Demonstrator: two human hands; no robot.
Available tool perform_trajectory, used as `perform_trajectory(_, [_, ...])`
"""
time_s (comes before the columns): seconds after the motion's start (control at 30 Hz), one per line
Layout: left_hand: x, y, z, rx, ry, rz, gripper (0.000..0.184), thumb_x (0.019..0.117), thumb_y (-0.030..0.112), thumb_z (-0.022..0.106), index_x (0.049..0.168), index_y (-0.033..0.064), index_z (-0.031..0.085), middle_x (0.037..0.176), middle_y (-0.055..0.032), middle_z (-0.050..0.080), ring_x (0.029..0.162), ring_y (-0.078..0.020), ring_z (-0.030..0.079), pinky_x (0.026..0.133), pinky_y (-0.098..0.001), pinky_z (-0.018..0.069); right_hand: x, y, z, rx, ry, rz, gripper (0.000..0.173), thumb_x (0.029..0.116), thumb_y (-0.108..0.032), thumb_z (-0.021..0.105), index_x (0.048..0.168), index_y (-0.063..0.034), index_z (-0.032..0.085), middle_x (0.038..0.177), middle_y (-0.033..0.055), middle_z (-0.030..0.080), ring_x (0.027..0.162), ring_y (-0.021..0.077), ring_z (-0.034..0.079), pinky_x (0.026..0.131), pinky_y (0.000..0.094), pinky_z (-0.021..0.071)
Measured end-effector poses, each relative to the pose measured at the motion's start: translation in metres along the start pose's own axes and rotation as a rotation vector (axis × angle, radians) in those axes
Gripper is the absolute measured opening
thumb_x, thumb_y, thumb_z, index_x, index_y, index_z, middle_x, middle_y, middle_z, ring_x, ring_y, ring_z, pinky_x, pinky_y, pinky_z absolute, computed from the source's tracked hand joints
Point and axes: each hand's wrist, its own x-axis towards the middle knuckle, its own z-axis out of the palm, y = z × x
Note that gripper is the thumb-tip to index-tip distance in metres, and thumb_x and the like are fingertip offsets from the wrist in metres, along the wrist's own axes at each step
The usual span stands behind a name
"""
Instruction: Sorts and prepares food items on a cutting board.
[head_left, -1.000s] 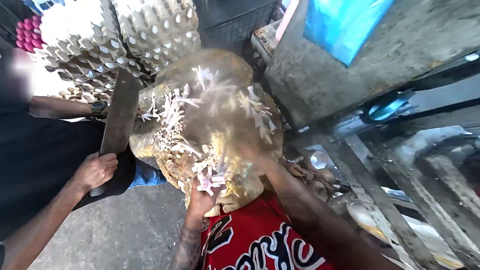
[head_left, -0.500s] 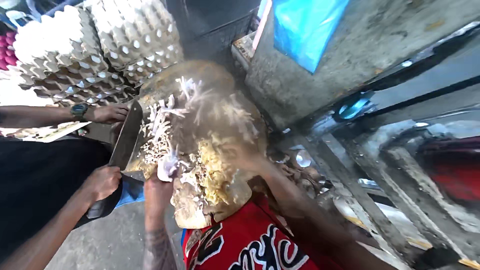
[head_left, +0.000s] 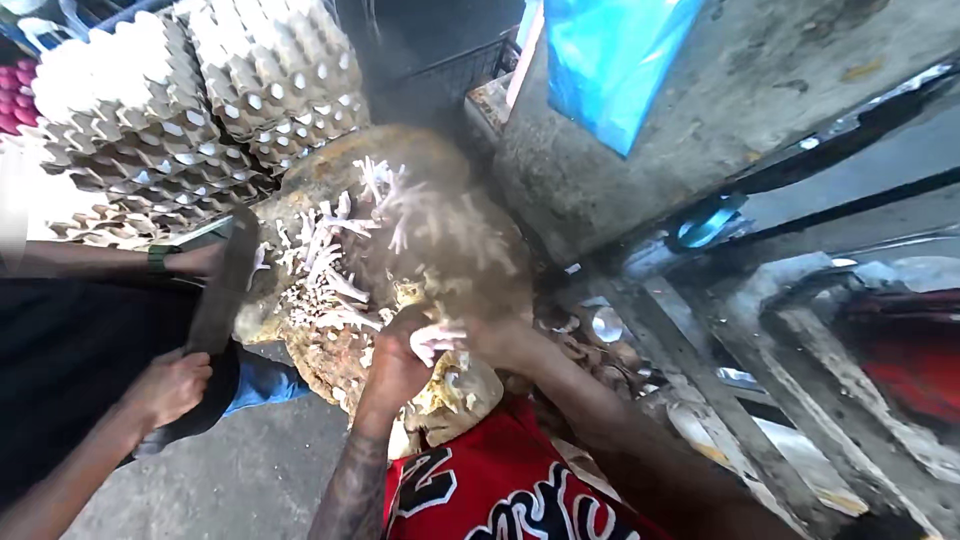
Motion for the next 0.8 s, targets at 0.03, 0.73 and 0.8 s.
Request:
perform_trajectory(0.03, [-0.001, 0.003, -0.007, 0.072, -0.089, -0.030, 0.028, 0.0812, 0.012, 0.080, 0.102, -0.0043, 0.072, 0.099, -0.0173, 0.074, 0.092, -0.0245, 0.073, 0.088, -0.0431, 0.0587, -0.005, -0.008, 0.004, -0.025, -0.037, -0.100, 0.035, 0.1044, -0.025, 0.056, 0.127, -0.0023, 0.069, 0.127, 0.0261, 0.066, 0.124, 0.0444, 0.060, 0.106, 0.0602, 0.0456])
perform_trajectory(0.73, [-0.081, -0.002, 0.005, -0.314, 0.149, -0.192, 0.022, 0.0808, 0.008, 0.072, 0.097, -0.0071, 0.069, 0.081, -0.0031, 0.072, 0.072, -0.0010, 0.068, 0.071, -0.0217, 0.0594, 0.062, 0.021, 0.013, 0.720, 0.362, 0.331, 0.017, 0.1000, -0.009, 0.064, 0.109, 0.0049, 0.067, 0.092, 0.0123, 0.067, 0.073, 0.0161, 0.064, 0.070, 0.0311, 0.0571])
perform_trajectory(0.8, [-0.086, -0.004, 0.000, -0.489, 0.144, -0.266, 0.029, 0.0809, 0.002, 0.069, 0.109, -0.0060, 0.065, 0.084, 0.0025, 0.073, 0.072, -0.0018, 0.070, 0.069, -0.0228, 0.0615, 0.061, 0.015, -0.015, 0.336, -0.100, 0.261, 0.053, 0.0971, -0.007, 0.065, 0.147, 0.0012, 0.050, 0.136, 0.0248, 0.060, 0.122, 0.0352, 0.061, 0.107, 0.0510, 0.0475])
